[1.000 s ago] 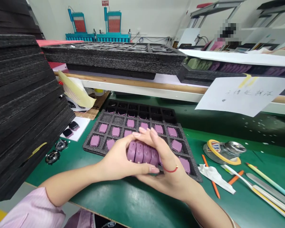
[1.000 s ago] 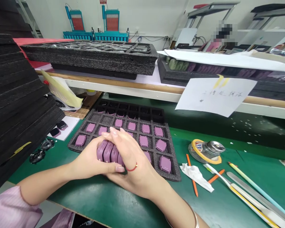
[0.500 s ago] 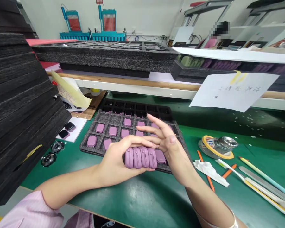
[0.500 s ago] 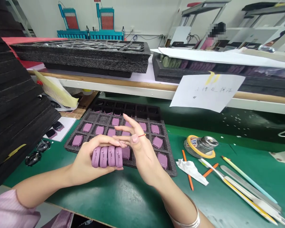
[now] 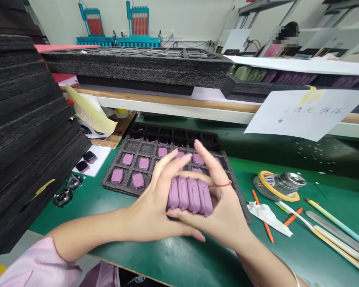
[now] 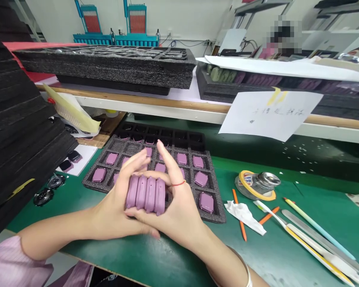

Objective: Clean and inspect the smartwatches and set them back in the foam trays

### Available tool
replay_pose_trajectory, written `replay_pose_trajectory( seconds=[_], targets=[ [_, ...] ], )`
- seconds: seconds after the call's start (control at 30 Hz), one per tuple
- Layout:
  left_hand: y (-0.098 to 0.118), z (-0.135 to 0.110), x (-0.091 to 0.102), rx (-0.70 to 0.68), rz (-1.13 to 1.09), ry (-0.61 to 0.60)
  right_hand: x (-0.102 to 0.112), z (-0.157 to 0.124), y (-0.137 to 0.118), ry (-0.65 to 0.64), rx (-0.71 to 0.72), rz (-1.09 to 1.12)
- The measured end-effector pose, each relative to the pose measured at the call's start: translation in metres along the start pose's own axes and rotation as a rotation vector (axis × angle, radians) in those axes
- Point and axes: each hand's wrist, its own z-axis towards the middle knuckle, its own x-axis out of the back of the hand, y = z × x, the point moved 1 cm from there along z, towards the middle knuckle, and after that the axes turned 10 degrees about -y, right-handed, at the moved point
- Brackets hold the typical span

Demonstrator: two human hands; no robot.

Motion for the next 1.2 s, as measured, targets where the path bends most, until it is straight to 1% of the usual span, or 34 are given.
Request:
replay_pose_trajectory(
  seconds=[0.07, 0.13, 0.17, 0.23, 0.27, 0.37, 0.43, 0.5, 0.63, 0.7, 0.73, 0.83, 0.87, 0.9, 0.93, 1.03, 1.07, 1.13, 1.2],
  targets=[
    [0.003, 0.002, -0.001, 0.216, -0.344, -0.028, 0.001, -0.001, 0.003, 0.041, 0.09, -0.136],
    [0.004, 0.005, -0.003, 0.402, -0.673, -0.068, -0.001, 0.0, 0.007, 0.009, 0.18, -0.266],
    [0.003, 0.007, -0.004, 0.457, -0.8, -0.077, -0.001, 0.001, 0.008, -0.031, 0.212, -0.32],
    [0.0, 0.011, -0.006, 0.528, -1.002, -0.061, 0.0, 0.003, 0.009, -0.106, 0.21, -0.377],
    [-0.003, 0.012, -0.006, 0.555, -1.089, -0.037, 0.002, 0.003, 0.008, -0.118, 0.185, -0.376],
    [-0.009, 0.013, -0.005, 0.587, -1.295, -0.016, 0.015, 0.005, 0.001, -0.062, 0.138, -0.309],
    [-0.011, 0.013, -0.003, 0.572, -1.356, -0.016, 0.023, 0.006, -0.006, -0.016, 0.167, -0.302],
    [-0.012, 0.012, -0.001, 0.562, -1.384, -0.005, 0.027, 0.008, -0.01, -0.007, 0.192, -0.306],
    [-0.015, 0.011, -0.003, 0.554, -1.397, 0.009, 0.025, 0.011, -0.01, 0.009, 0.204, -0.261],
    [-0.017, 0.011, -0.005, 0.543, -1.374, -0.01, 0.023, 0.01, -0.008, 0.056, 0.211, -0.222],
    [-0.018, 0.011, -0.006, 0.536, -1.362, -0.026, 0.023, 0.01, -0.007, 0.117, 0.227, -0.2],
    [-0.018, 0.011, -0.007, 0.495, -1.359, -0.095, 0.025, 0.004, -0.006, 0.42, 0.312, -0.092],
    [-0.018, 0.011, -0.007, 0.475, -1.367, -0.109, 0.025, 0.003, -0.006, 0.488, 0.332, -0.052],
    [-0.017, 0.011, -0.006, 0.454, -1.375, -0.119, 0.025, 0.001, -0.007, 0.5, 0.339, -0.019],
    [-0.016, 0.011, -0.005, 0.435, -1.381, -0.125, 0.025, 0.0, -0.007, 0.453, 0.331, 0.001],
    [-0.013, 0.011, -0.001, 0.404, -1.383, -0.116, 0.02, 0.001, -0.007, 0.166, 0.25, -0.056],
    [-0.013, 0.012, 0.0, 0.397, -1.381, -0.117, 0.018, 0.001, -0.007, 0.095, 0.234, -0.103],
    [-0.012, 0.012, 0.0, 0.378, -1.386, -0.124, 0.015, 0.002, -0.007, 0.039, 0.229, -0.2],
    [-0.012, 0.013, 0.0, 0.357, -1.401, -0.134, 0.013, 0.003, -0.007, 0.035, 0.248, -0.258]
  ],
)
